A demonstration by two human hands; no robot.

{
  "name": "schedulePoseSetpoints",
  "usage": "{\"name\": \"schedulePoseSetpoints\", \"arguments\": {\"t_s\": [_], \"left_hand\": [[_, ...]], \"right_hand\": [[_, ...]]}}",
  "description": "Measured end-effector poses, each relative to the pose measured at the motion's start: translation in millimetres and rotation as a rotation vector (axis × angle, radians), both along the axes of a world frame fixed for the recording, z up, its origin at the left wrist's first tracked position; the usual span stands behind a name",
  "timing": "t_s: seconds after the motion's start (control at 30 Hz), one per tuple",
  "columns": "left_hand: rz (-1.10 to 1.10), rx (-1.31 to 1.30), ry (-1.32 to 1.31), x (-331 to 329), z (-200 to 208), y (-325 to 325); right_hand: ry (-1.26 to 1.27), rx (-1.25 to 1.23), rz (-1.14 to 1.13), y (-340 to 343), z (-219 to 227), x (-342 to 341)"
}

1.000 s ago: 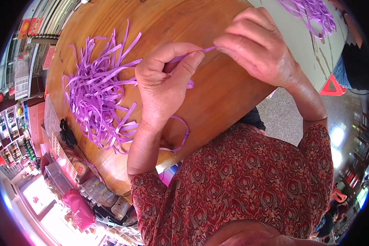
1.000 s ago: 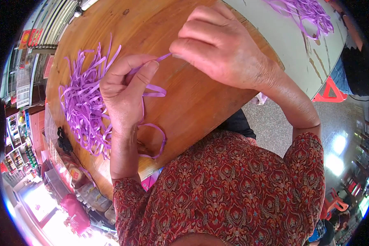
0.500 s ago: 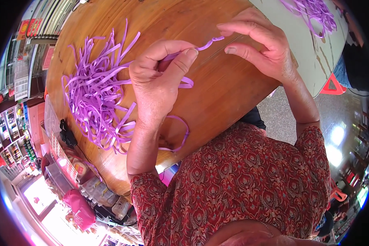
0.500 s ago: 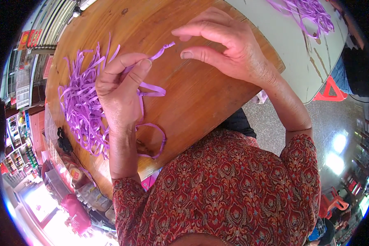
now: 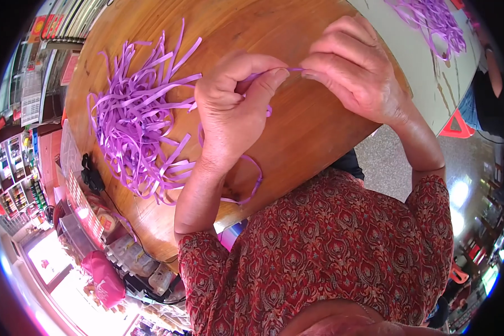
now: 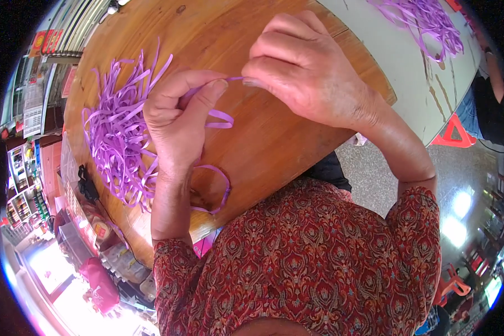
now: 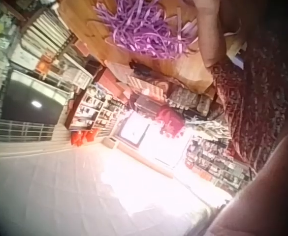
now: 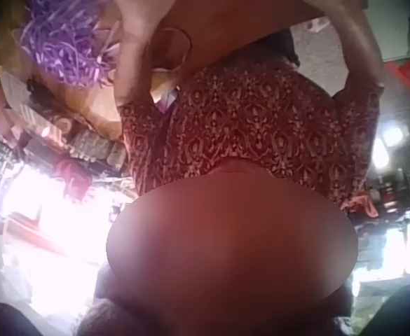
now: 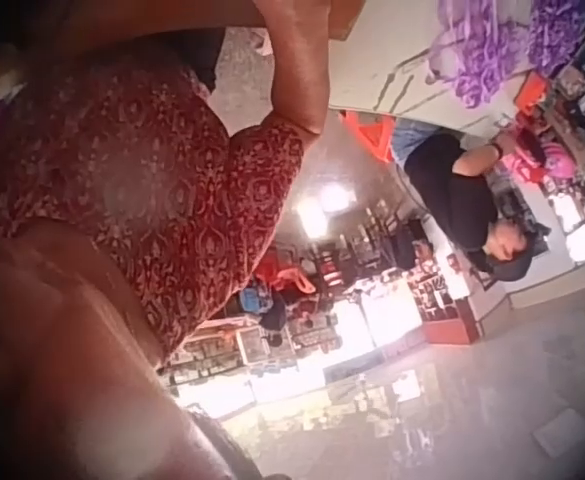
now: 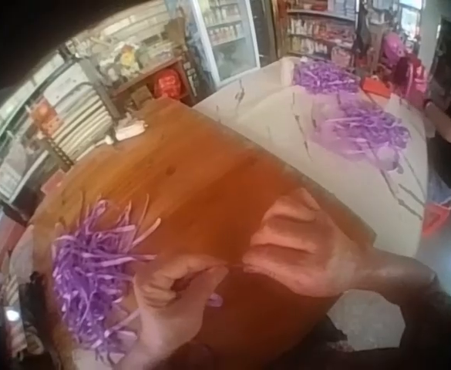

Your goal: The person rolls purple ribbons into small cylinders by hand and secures each one by sliding it into a small purple plastic sleeve. They repeat this process multiple times, picking ribbons from a pile and placing the finished pieces on a wooden table.

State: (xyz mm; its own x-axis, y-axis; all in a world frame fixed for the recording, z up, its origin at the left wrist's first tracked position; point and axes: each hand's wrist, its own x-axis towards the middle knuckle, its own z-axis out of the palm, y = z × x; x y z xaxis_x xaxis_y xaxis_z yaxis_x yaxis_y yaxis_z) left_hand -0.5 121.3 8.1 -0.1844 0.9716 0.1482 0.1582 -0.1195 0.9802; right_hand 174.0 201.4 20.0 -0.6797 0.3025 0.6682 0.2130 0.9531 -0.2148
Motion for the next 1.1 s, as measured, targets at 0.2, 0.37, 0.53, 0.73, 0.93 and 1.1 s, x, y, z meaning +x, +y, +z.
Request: {"name": "schedulePoseSetpoints", "arguments": {"t_s": [0.2, 0.37, 0.53, 0.73, 0.93, 1.1], "left_hand": [[0.067, -0.036, -0.018, -2, -2, 0], [0.094, 0.091, 0.052, -14, 2, 2], [0.144, 0.051, -0.133, -14, 14, 0], [0.084, 0.116, -0.061, -10, 12, 1], [-0.048, 0.069, 0.092, -4, 5, -1], [0.158, 0.277, 0.123, -43, 14, -5]], "right_hand": [[-0.050, 0.012, 0.020, 7, -5, 7], [-0.006, -0.053, 0.016, 11, -8, 13], [0.079, -0.443, -0.017, 14, -19, 33], [0.159, -0.654, 0.110, 7, -22, 20], [0.347, -0.828, 0.225, -4, -17, -3], [0.432, -0.828, -0.015, 14, -20, 9]]}}
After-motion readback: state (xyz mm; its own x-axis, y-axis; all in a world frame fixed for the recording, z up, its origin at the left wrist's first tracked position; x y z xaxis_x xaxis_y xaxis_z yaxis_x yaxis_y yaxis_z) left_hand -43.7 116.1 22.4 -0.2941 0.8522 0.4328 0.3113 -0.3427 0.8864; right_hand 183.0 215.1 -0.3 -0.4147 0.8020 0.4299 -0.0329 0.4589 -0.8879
